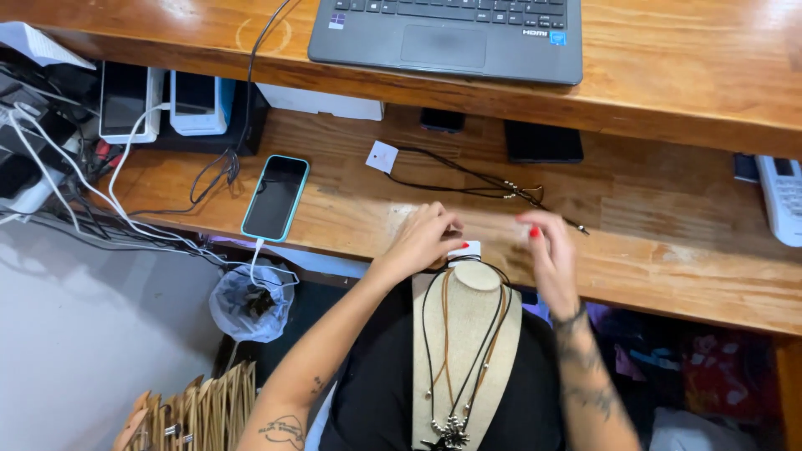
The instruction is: The person is organizing, tagging, and preparing necklaces for display on a jewelry bust at a desk.
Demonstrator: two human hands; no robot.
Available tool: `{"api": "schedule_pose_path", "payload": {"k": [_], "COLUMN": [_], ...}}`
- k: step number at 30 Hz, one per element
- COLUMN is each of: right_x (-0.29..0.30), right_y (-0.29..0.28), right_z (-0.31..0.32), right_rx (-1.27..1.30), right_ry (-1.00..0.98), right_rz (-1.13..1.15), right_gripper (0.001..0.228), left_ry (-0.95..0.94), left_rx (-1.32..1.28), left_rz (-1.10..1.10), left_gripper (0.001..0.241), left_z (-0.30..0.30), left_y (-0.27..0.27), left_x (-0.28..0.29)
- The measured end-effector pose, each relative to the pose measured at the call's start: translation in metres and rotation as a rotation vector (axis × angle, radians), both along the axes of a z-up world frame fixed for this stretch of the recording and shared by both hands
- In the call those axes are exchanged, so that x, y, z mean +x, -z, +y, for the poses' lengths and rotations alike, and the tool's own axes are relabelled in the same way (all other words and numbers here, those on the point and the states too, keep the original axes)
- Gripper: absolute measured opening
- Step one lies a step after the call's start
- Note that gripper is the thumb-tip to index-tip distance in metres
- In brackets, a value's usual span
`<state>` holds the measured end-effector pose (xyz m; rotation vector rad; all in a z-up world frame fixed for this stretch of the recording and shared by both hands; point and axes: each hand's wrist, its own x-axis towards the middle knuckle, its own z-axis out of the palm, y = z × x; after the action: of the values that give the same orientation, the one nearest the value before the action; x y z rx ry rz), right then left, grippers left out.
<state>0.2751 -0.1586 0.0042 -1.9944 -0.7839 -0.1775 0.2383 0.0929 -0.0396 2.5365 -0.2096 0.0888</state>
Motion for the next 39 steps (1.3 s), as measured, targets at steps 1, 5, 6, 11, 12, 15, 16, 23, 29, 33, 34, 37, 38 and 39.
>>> {"api": "schedule_pose_path", "payload": {"k": [1,5,6,11,12,15,16,23,29,33,34,37,38,39], "right_x": [-0.020,-0.073,-0.079,-0.092,-0.091,-0.087,-0.087,-0.085,-0.105,-0.132,-0.139,-0.159,-0.166,-0.169], "right_y": [0.002,0.030,0.036,0.051,0.052,0.052,0.051,0.062,0.017,-0.044,-0.060,-0.108,-0.124,-0.132], "right_z": [-0.002,-0.008,-0.007,-0.006,-0.006,-0.003,-0.003,-0.007,0.002,0.001,-0.001,0.000,0.000,0.002], "right_rx": [0.112,0.304,0.306,0.492,0.491,0.495,0.491,0.564,0.459,0.315,0.245,0.177,0.176,0.177], "right_ry": [0.076,0.292,0.295,0.471,0.472,0.439,0.437,0.449,0.281,0.153,0.108,-0.014,-0.087,-0.086], "right_rz": [0.149,0.327,0.327,0.209,0.209,0.245,0.249,0.192,0.094,0.001,-0.063,-0.114,-0.102,-0.104], "right_gripper": [0.030,0.036,0.036,0.031,0.031,0.031,0.031,0.027,0.057,0.078,0.047,0.015,0.012,0.012], "left_ry": [0.004,0.027,0.029,0.029,0.030,-0.008,-0.029,-0.134,0.066,0.240,0.302,0.350,0.337,0.339], "left_rx": [0.004,-0.023,-0.020,0.011,0.009,-0.034,-0.094,-0.452,-0.453,-0.389,-0.426,-0.585,-0.709,-0.709], "left_rz": [0.088,0.246,0.246,0.257,0.258,0.268,0.283,0.141,-0.269,-0.525,-0.553,-0.534,-0.484,-0.485], "left_gripper": [0.029,0.037,0.037,0.033,0.033,0.033,0.034,0.015,0.009,0.016,0.010,0.023,0.041,0.041], "left_z": [-0.003,-0.006,-0.007,-0.011,-0.012,-0.009,-0.008,-0.012,-0.036,-0.047,-0.049,-0.050,-0.050,-0.050], "left_y": [-0.003,-0.003,-0.001,0.002,0.007,0.009,0.003,-0.046,-0.100,-0.144,-0.154,-0.177,-0.182,-0.180], "left_x": [-0.002,0.000,0.002,0.001,0.001,0.003,0.001,-0.022,-0.053,-0.095,-0.106,-0.138,-0.149,-0.154]}}
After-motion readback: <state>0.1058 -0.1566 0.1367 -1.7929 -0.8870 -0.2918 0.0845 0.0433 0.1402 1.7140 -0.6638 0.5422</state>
